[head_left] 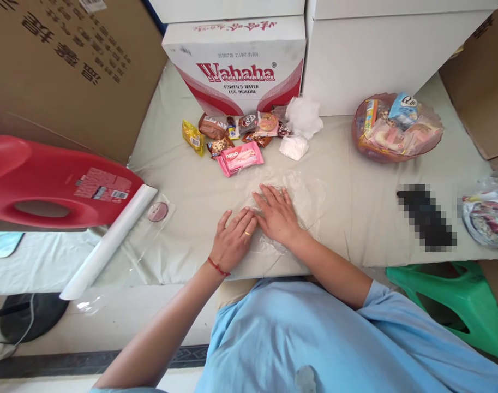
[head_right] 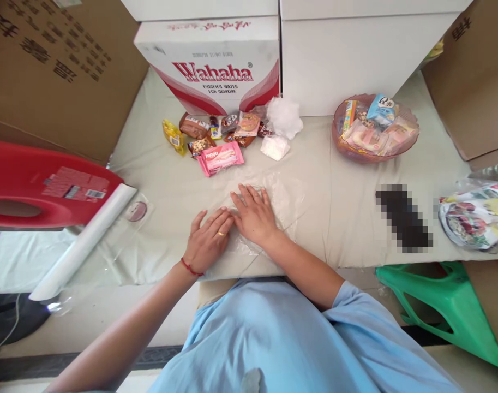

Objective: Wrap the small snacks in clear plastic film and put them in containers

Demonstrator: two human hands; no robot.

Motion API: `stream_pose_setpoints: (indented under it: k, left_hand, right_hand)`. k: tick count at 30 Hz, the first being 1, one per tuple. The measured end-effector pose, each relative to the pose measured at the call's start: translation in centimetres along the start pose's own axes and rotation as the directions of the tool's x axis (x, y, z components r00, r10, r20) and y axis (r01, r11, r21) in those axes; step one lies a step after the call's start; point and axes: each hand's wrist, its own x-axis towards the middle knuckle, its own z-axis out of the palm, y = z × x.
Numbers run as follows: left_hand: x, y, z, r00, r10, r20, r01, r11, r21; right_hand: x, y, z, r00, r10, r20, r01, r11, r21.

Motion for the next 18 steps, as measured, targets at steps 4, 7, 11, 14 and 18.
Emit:
stream_pose_setpoints:
  k: [4,7,11,14,18]
  left_hand:
    - [0.1,-0.6,-0.4,0.977,-0.127,0.173,0.145,0.985,-0.094]
    - [-0.6,-1.0,-1.0,0.951,-0.138,0.277,0.164,0.984,-0.070]
    - [-1.4,-0.7,-1.4,0.928,-0.145,0.344,0.170,0.985,-0.042]
    - [-1.6,-0.1,-1.4,0.917,-0.173,0.360,0.198,0.980,-0.032]
    - [-2.3,0.4,-1.3,0.921,-0.211,0.328,0.237,0.971,-0.041]
  right_hand:
    - [-0.1,0.4,-0.1,0.996,-0.015,-0.091,0.025,0.994,0.104]
    - [0.2,2.1,-0.5,0.983,-0.029,-0.179,0.061,0.983,0.175]
    - [1.1,6.2,-2.4,0.949,0.145,-0.279,-0.074,0.965,0.250]
    - [1.0,8.3,-4.8,0.909,0.247,-0.335,-0.177,0.958,0.227]
    - [-1.9,8.3,-6.6,0.977,0.040,-0.209,-0.049,0.998,-0.039]
